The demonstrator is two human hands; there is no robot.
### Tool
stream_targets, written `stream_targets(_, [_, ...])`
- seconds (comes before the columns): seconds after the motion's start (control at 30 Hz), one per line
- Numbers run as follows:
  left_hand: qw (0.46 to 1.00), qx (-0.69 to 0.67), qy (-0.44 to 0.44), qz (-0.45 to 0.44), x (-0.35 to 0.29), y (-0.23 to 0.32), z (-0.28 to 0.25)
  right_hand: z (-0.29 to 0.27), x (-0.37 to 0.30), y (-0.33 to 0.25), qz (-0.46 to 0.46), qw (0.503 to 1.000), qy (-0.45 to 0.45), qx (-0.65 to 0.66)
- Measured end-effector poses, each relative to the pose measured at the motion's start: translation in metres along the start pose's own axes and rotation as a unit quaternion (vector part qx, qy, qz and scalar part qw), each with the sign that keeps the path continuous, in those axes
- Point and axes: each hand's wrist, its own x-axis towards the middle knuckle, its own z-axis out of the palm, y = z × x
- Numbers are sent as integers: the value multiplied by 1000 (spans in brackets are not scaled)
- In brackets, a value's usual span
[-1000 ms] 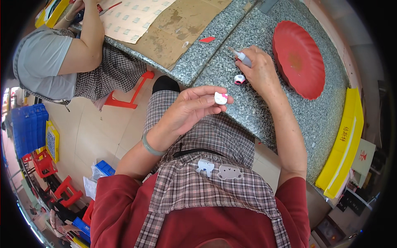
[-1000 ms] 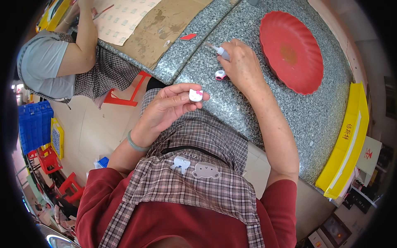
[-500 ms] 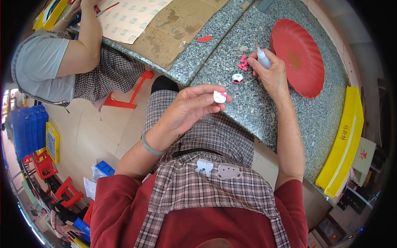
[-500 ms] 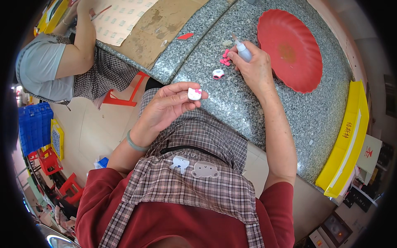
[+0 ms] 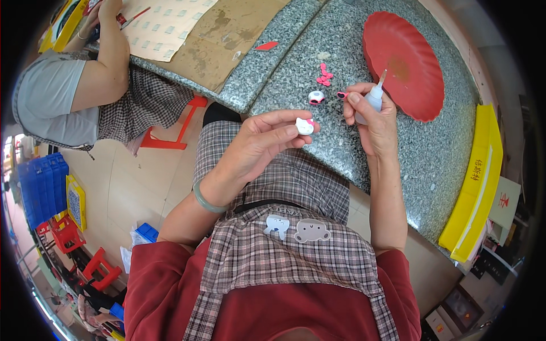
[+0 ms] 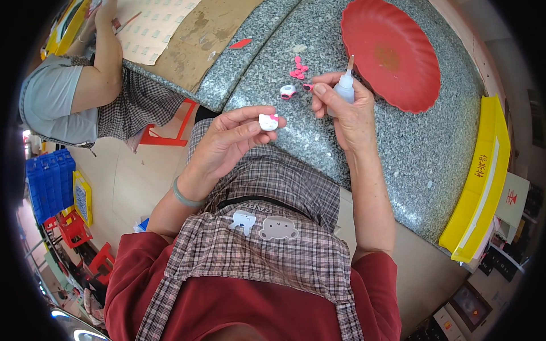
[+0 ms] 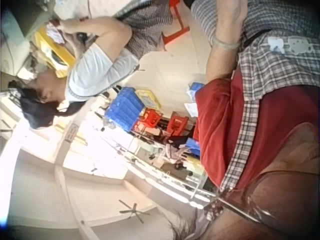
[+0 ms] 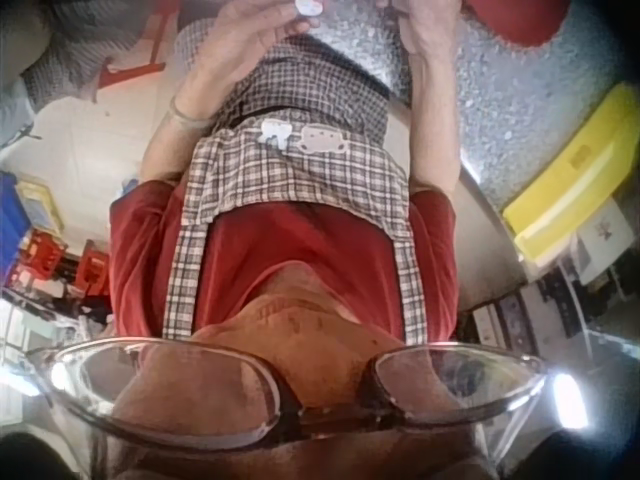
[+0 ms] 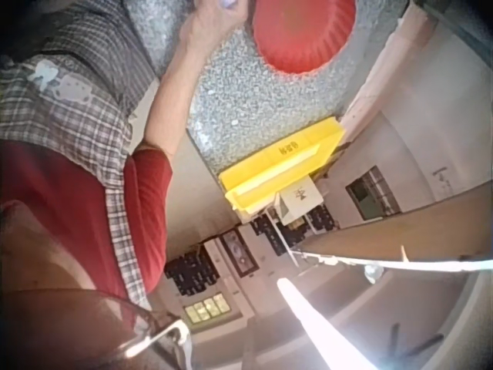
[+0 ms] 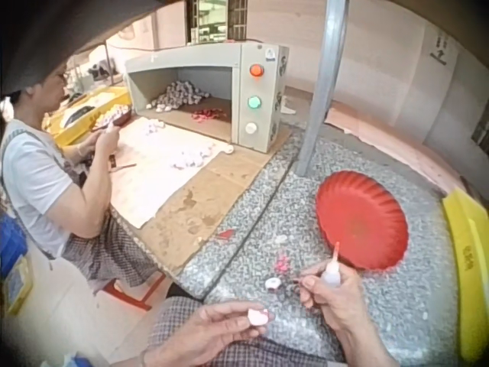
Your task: Applying glue to small plastic heads and attaching pink bows.
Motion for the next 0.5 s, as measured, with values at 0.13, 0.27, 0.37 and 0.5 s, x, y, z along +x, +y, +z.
stream_targets(0.13, [1000, 18, 17, 13, -1, -2, 4, 6, -25, -1, 38, 999, -32, 10])
stream_targets(0.27, [998, 40, 28, 36, -3, -3, 6, 15, -44, 0, 58, 997, -46, -17])
stream_targets(0.37, [993, 100, 24, 61, -1, -4, 5, 18, -48, 2, 72, 995, -57, -48])
stream_targets(0.5, [985, 160, 30, 59, -3, -2, 5, 20, -48, 3, 75, 995, -54, -42])
